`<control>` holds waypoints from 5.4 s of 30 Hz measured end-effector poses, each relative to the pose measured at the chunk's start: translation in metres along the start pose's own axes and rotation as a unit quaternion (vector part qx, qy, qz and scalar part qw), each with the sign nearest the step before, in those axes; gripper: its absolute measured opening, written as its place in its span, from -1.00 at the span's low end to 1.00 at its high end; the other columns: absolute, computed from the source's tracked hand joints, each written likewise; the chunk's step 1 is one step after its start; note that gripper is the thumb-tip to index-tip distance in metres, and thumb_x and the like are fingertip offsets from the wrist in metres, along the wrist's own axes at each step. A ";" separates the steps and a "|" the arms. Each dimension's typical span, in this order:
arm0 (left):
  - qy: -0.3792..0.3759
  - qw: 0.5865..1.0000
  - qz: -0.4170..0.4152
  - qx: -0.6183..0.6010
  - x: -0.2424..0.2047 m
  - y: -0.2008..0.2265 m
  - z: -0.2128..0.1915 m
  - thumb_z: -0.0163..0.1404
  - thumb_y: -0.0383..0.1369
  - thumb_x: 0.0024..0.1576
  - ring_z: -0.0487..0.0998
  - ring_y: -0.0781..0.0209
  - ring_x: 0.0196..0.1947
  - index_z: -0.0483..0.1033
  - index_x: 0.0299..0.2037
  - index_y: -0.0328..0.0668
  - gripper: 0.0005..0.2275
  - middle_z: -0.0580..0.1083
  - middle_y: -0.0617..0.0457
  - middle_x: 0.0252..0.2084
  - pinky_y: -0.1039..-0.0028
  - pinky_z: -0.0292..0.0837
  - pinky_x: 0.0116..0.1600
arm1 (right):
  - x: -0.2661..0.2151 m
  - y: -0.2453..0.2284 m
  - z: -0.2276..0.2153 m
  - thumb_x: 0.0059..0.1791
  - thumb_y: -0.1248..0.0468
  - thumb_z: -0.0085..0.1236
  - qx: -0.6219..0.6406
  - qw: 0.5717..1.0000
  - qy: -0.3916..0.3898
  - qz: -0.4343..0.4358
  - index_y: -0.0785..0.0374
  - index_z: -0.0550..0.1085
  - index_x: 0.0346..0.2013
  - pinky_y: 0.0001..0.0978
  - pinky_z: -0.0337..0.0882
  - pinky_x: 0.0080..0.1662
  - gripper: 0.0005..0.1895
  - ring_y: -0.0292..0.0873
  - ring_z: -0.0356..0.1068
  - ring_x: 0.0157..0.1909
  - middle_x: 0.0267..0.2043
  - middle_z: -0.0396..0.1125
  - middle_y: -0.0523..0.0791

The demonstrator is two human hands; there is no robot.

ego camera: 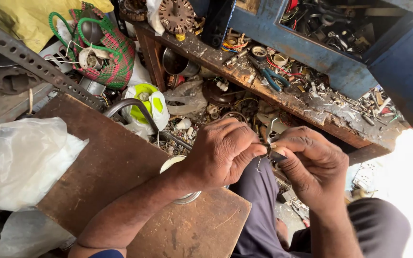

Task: Replacing or repairing a mixer grinder blade assembly and testing electrical components.

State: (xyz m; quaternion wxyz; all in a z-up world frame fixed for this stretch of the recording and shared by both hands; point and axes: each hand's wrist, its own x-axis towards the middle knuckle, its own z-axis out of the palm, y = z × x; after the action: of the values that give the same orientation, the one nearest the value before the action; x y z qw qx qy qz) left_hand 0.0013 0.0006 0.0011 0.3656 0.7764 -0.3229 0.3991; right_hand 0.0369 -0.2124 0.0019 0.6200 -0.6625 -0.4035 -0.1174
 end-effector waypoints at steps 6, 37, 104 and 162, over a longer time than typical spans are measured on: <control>-0.028 0.999 0.022 0.011 0.008 -0.002 -0.017 0.17 -0.34 0.24 0.48 0.06 -0.33 0.41 -0.26 -0.28 -0.79 0.45 -0.01 -0.34 0.26 0.42 -0.24 | -0.002 -0.001 0.021 0.05 0.44 0.24 -0.025 0.998 0.053 -0.006 0.40 0.56 -0.17 -0.57 0.38 -0.10 -0.92 -0.33 0.37 -0.18 -0.18 0.41 -0.08; -0.040 0.992 0.084 0.084 0.001 -0.017 -0.020 0.25 -0.43 0.19 0.54 0.10 -0.14 0.54 -0.01 -0.29 -0.77 0.51 0.01 -0.15 0.29 0.54 -0.06 | -0.005 0.017 0.028 0.05 0.38 0.34 -0.096 0.992 0.060 -0.046 0.40 0.49 -0.04 -0.63 0.30 -0.09 -0.75 -0.34 0.31 -0.10 -0.04 0.35 -0.08; -0.030 0.999 -0.031 0.024 0.000 -0.042 -0.014 0.18 -0.34 0.25 0.58 0.02 -0.29 0.47 -0.23 -0.22 -0.84 0.49 0.01 -0.34 0.26 0.50 -0.20 | 0.004 0.057 0.042 0.17 0.36 0.25 0.096 0.988 0.108 0.056 0.44 0.54 -0.14 -0.64 0.32 -0.20 -0.86 -0.41 0.32 -0.29 -0.25 0.42 -0.14; -0.086 0.908 -0.278 -0.300 -0.010 -0.046 0.008 0.04 -0.47 0.30 0.56 0.49 -0.39 0.51 -0.02 -0.24 -0.89 0.57 0.15 -0.27 0.63 0.53 -0.31 | -0.014 0.048 0.035 0.13 0.44 0.17 0.150 0.978 0.125 0.067 0.42 0.48 0.04 -0.47 0.48 -0.09 -0.81 -0.28 0.45 -0.19 -0.15 0.47 -0.05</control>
State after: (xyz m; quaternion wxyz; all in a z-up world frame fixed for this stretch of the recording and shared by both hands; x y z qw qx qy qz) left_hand 0.0355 0.0203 -0.0251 0.6485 0.7196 -0.2285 0.0966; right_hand 0.0483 -0.1812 -0.0489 0.7646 -0.5674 -0.2906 -0.0952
